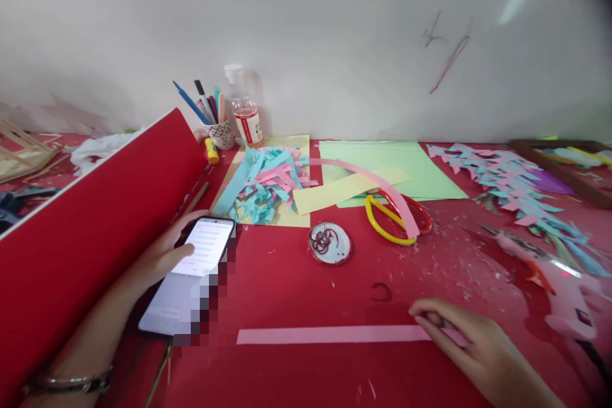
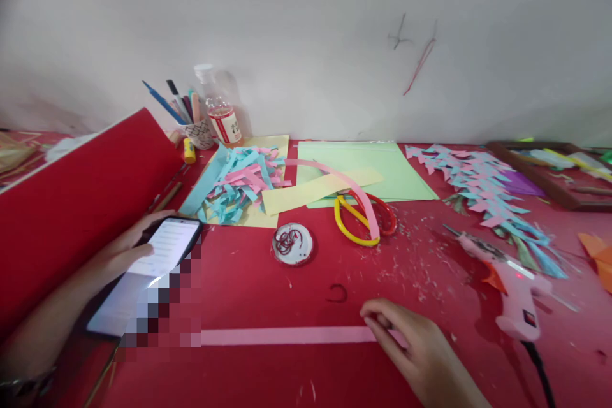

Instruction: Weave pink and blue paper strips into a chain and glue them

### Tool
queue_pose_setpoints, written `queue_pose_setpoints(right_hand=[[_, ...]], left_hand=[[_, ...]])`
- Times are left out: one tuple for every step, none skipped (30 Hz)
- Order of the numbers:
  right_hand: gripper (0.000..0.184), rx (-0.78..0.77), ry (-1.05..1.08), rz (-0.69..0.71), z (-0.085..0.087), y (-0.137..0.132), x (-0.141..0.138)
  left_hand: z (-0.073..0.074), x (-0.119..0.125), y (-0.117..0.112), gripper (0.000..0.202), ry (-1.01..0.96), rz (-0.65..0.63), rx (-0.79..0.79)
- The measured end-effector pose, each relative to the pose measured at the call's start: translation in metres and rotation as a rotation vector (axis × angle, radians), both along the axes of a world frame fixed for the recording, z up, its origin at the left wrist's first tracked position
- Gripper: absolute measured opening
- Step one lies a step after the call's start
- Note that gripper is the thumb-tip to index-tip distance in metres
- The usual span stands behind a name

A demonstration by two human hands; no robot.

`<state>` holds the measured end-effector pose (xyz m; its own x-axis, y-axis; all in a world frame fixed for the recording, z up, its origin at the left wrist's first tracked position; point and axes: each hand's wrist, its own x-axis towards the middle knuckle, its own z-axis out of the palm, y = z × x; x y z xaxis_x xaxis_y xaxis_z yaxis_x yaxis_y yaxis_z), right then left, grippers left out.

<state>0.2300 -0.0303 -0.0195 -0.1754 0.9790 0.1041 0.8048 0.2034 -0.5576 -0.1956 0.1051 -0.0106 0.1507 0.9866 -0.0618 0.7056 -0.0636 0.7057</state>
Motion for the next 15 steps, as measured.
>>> queue_pose_setpoints(right_hand=[[0.014, 0.008, -0.003, 0.009, 0.0, -0.0002, 0.0004], [0.014, 0.02, -0.006, 0.015, -0.0001, -0.0004, 0.0007], [0.014, 0.029, -0.007, 0.021, -0.0002, -0.0006, 0.0008], [0.015, 0.039, -0.006, 0.025, -0.0004, -0.0009, 0.0007], [0.015, 0.047, -0.005, 0.025, -0.0005, -0.0011, 0.0004], [0.015, 0.052, -0.004, 0.021, -0.0006, -0.0014, 0.0], [0.015, 0.055, -0.004, 0.016, -0.0007, -0.0016, -0.0004], [0.015, 0.058, -0.003, 0.012, -0.0007, -0.0018, -0.0008], [0.016, 0.06, -0.002, 0.009, -0.0008, -0.0019, -0.0011], [0.016, 0.059, -0.002, 0.01, -0.0008, -0.0019, -0.0013], [0.016, 0.053, -0.004, 0.011, -0.0008, -0.002, -0.0013], [0.016, 0.05, -0.005, 0.009, -0.0006, -0.0019, -0.0013], [0.017, 0.05, -0.004, 0.005, -0.0004, -0.0018, -0.0012], [0.017, 0.047, -0.004, 0.002, -0.0002, -0.0016, -0.001], [0.017, 0.043, -0.004, -0.002, 0.0, -0.0013, -0.0009]], left_hand=[[-0.0004, -0.0003, 0.0002, 0.061, 0.009, 0.004, -0.018], [-0.0011, -0.0006, 0.0006, 0.06, 0.008, 0.007, -0.044], [-0.0021, -0.0008, 0.0012, 0.058, 0.004, 0.01, -0.07], [-0.0034, -0.0008, 0.0019, 0.056, 0.012, 0.033, -0.067], [-0.0047, -0.0006, 0.0026, 0.054, 0.01, 0.049, -0.061], [-0.006, -0.0001, 0.0034, 0.054, -0.004, 0.061, -0.055], [-0.0071, 0.0005, 0.0042, 0.054, -0.023, 0.075, -0.046], [-0.008, 0.001, 0.005, 0.055, -0.04, 0.092, -0.037], [-0.0085, 0.0012, 0.0059, 0.056, -0.053, 0.11, -0.03], [-0.0088, 0.001, 0.0066, 0.057, -0.063, 0.123, -0.032], [-0.0088, 0.0002, 0.0073, 0.057, -0.076, 0.123, -0.041], [-0.0088, -0.001, 0.0077, 0.057, -0.097, 0.111, -0.05], [-0.0086, -0.0027, 0.0078, 0.057, -0.123, 0.089, -0.061], [-0.0085, -0.0047, 0.0076, 0.057, -0.149, 0.056, -0.071], [-0.0085, -0.0068, 0.007, 0.059, -0.165, 0.018, -0.071]])
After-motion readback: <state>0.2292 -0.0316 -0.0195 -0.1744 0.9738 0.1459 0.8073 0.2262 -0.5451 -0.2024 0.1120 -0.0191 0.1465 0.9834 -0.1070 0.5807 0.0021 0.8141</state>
